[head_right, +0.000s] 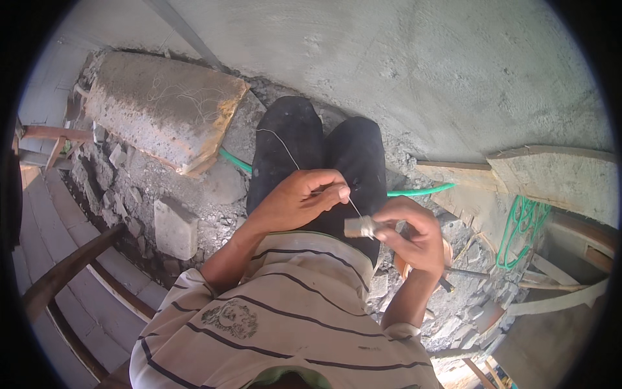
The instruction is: The person sits on a construction site floor and ties a white string around a small piece of plaster. They repeatedly wrap the string, adjust the knot, and pull it tight. The person then picks up a larger piece of plaster and places it on the floor.
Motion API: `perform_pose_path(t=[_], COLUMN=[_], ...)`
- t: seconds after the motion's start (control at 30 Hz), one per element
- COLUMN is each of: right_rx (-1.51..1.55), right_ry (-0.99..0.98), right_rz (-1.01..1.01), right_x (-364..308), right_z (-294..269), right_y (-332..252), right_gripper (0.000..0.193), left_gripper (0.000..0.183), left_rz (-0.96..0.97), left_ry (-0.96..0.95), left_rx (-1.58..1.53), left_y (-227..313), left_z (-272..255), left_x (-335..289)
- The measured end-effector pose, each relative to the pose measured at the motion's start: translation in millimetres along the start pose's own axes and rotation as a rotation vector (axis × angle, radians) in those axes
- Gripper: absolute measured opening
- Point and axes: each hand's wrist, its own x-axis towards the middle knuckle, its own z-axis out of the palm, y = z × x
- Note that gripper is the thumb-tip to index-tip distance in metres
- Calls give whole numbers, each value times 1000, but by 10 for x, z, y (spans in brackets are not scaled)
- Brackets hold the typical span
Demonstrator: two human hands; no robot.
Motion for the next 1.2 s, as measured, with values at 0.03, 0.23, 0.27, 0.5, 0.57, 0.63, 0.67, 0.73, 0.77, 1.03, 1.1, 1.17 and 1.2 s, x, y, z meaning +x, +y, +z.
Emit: perform_pose_path(t=[0.03,0.23,0.27,0.5,0.57,0.63,0.67,0.73,0.77,1.03,1.1,1.17,1.2], right_rx=[-194,308,357,-183,-140,226,375,647,580,107,555,571,452], right_ry=[-61,371,321,199,347,389,385,316,229,341,452,228,106], right_rz=[24,194,207,241,224,313,324,314,335,387,333,250,231], right_x=[-2,98,74,-8,21,30,28,-5,-35,-143,-181,-300,-346], right_z=[-30,141,136,162,217,201,170,116,91,77,53,-20,-58], right_y=[9,87,128,289,379,398,382,404,393,415,457,577,560], right_gripper=[18,13,13,13,13,12,13,12,12,13,12,14,14], left_gripper=[16,20,19,20,21,20,18,16,15,18,17,17,17], left_rz=[-9,-26,-43,-48,-40,-104,-120,-153,-171,9,-154,-172,-148], left_ry=[-27,-143,-116,-100,-173,-296,-330,-283,-208,-182,-334,-280,-214], left_rx=[85,-65,-70,182,183,63,26,-52,-100,196,36,52,76], left_y=[93,-188,-364,-36,69,-111,-267,-486,-572,-28,-223,-365,-441], left_z=[-25,306,231,6,211,366,378,319,269,350,421,327,255], left_x=[-5,40,137,320,202,187,227,290,336,288,282,341,371])
